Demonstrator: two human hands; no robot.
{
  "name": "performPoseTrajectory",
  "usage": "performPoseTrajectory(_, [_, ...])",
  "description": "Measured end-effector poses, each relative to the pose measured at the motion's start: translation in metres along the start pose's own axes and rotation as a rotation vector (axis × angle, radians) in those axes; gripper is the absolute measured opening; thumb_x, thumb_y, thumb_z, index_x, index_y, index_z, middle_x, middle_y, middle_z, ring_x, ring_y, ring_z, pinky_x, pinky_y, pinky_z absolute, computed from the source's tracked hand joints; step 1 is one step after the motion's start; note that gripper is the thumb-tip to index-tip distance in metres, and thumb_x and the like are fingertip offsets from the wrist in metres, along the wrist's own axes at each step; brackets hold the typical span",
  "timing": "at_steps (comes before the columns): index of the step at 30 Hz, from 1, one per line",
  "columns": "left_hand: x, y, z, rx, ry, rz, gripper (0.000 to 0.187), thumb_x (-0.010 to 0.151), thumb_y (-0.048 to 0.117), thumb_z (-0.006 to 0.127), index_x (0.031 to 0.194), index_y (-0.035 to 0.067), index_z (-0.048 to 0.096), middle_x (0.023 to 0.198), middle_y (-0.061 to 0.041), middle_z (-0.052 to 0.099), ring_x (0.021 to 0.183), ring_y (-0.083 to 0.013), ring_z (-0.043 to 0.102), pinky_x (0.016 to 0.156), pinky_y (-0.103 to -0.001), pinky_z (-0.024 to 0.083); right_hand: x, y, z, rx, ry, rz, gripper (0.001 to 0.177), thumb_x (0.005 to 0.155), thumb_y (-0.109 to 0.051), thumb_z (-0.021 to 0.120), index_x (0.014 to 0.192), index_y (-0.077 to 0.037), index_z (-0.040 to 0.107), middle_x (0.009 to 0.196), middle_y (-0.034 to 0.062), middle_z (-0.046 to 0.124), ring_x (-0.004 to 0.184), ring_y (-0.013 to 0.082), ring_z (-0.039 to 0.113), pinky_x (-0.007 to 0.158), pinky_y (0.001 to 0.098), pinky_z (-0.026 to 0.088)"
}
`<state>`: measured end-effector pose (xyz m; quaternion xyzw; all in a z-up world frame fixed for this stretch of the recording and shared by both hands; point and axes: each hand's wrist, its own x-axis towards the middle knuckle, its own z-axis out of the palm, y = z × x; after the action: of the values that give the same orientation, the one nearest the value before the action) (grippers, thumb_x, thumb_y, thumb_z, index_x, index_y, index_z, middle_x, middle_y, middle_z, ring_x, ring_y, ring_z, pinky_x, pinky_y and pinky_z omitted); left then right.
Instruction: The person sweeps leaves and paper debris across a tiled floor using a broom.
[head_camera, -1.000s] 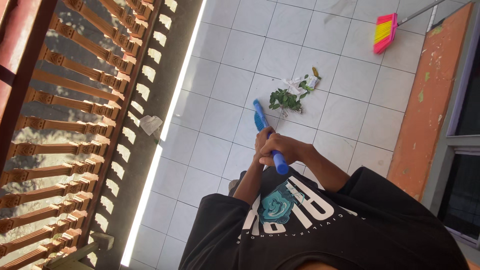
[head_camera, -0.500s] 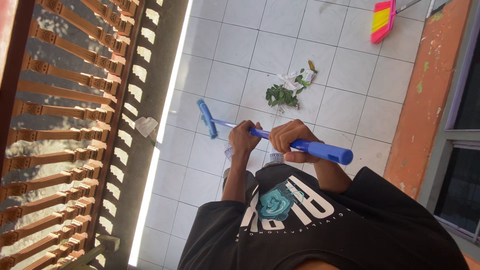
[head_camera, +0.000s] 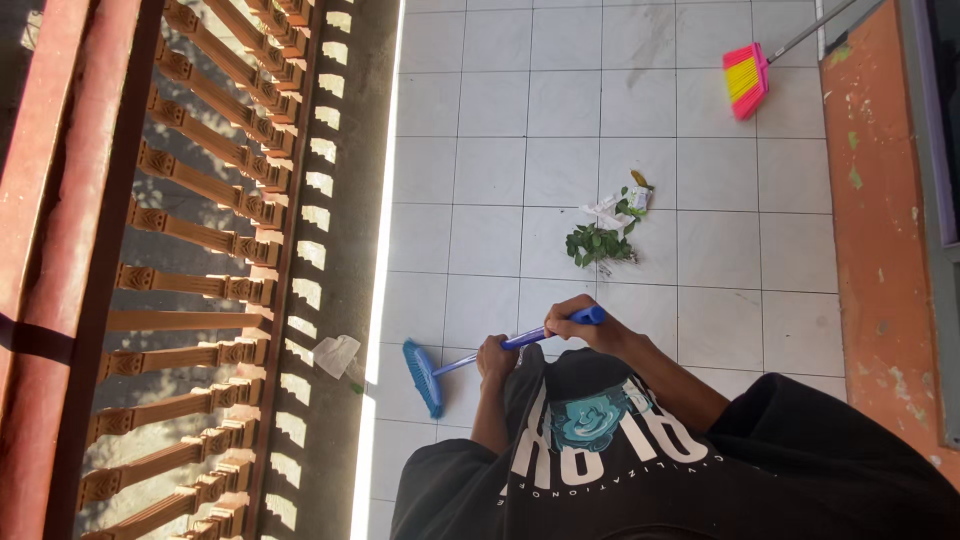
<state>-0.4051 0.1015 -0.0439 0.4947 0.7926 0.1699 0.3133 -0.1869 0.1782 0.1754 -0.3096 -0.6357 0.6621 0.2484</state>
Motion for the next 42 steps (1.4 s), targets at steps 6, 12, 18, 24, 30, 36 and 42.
performPoseTrajectory(6, [0.065, 0.026, 0.000, -0.216, -0.101, 0.293, 0.027, 0.075, 0.029, 0.077, 0.095, 0.011, 0.079, 0.090, -0.020, 0.075, 0.091, -0.0403, 0.073, 0.084, -0.047, 0.057, 0.038, -0.074, 0.018, -0.135, 0.038, -0.218, 0.033, 0.091, -0.020, 0.062, 0.065, -0.001, 0.057, 0.059, 0.0053, 0.054, 0.052, 0.0143, 0.048, 0.052, 0.0327, 0.036])
performPoseTrajectory(12, [0.103, 0.083, -0.015, -0.272, -0.223, 0.512, 0.023, 0.078, 0.027, 0.078, 0.080, 0.005, 0.072, 0.087, -0.016, 0.073, 0.085, -0.0391, 0.070, 0.072, -0.045, 0.052, 0.055, -0.110, 0.044, -0.283, 0.049, -0.419, 0.036, 0.086, -0.015, 0.069, 0.059, -0.005, 0.046, 0.053, 0.0065, 0.044, 0.048, 0.0205, 0.045, 0.052, 0.0356, 0.035])
performPoseTrajectory(18, [0.069, 0.133, -0.096, -0.337, -0.375, 0.482, 0.048, 0.080, 0.043, 0.083, 0.072, 0.001, 0.062, 0.075, -0.016, 0.061, 0.067, -0.0365, 0.063, 0.065, -0.044, 0.048, 0.046, -0.153, 0.035, -0.097, -0.090, -0.626, 0.049, 0.092, -0.037, 0.071, 0.062, -0.010, 0.044, 0.055, 0.0041, 0.044, 0.050, 0.0220, 0.049, 0.054, 0.0362, 0.038])
performPoseTrajectory(24, [0.084, 0.129, -0.116, -0.124, -0.255, 0.448, 0.037, 0.083, 0.043, 0.079, 0.077, 0.007, 0.073, 0.083, -0.014, 0.071, 0.079, -0.0388, 0.069, 0.069, -0.049, 0.050, 0.074, -0.138, -0.017, 0.423, -0.131, -0.786, 0.080, 0.089, -0.081, 0.047, 0.063, -0.006, 0.046, 0.052, 0.0024, 0.041, 0.045, 0.0147, 0.042, 0.050, 0.0305, 0.041])
performPoseTrajectory(30, [0.145, 0.042, -0.064, -0.040, -0.203, 0.122, 0.024, 0.082, 0.038, 0.074, 0.091, 0.016, 0.078, 0.087, -0.017, 0.076, 0.090, -0.0400, 0.072, 0.082, -0.050, 0.056, 0.139, -0.053, -0.048, 0.444, -0.078, -0.274, 0.065, 0.089, -0.063, 0.046, 0.064, -0.003, 0.044, 0.061, 0.0102, 0.043, 0.064, 0.0245, 0.044, 0.076, 0.0402, 0.040])
performPoseTrajectory(36, [0.190, 0.086, -0.013, -0.031, -0.272, 0.131, 0.023, 0.085, 0.036, 0.072, 0.090, 0.015, 0.081, 0.087, -0.019, 0.074, 0.091, -0.0422, 0.071, 0.085, -0.052, 0.054, 0.150, -0.038, -0.113, 0.421, 0.041, -0.225, 0.060, 0.086, -0.059, 0.044, 0.061, -0.004, 0.040, 0.057, 0.0075, 0.038, 0.058, 0.0217, 0.038, 0.065, 0.0382, 0.037])
performPoseTrajectory(42, [0.233, 0.205, 0.041, -0.131, -0.345, 0.364, 0.024, 0.090, 0.033, 0.070, 0.093, 0.010, 0.080, 0.085, -0.024, 0.072, 0.091, -0.0451, 0.070, 0.082, -0.049, 0.055, 0.126, -0.087, -0.169, 0.072, 0.155, -0.319, 0.064, 0.084, -0.064, 0.044, 0.057, -0.006, 0.038, 0.054, 0.0044, 0.039, 0.050, 0.0181, 0.037, 0.052, 0.0335, 0.028])
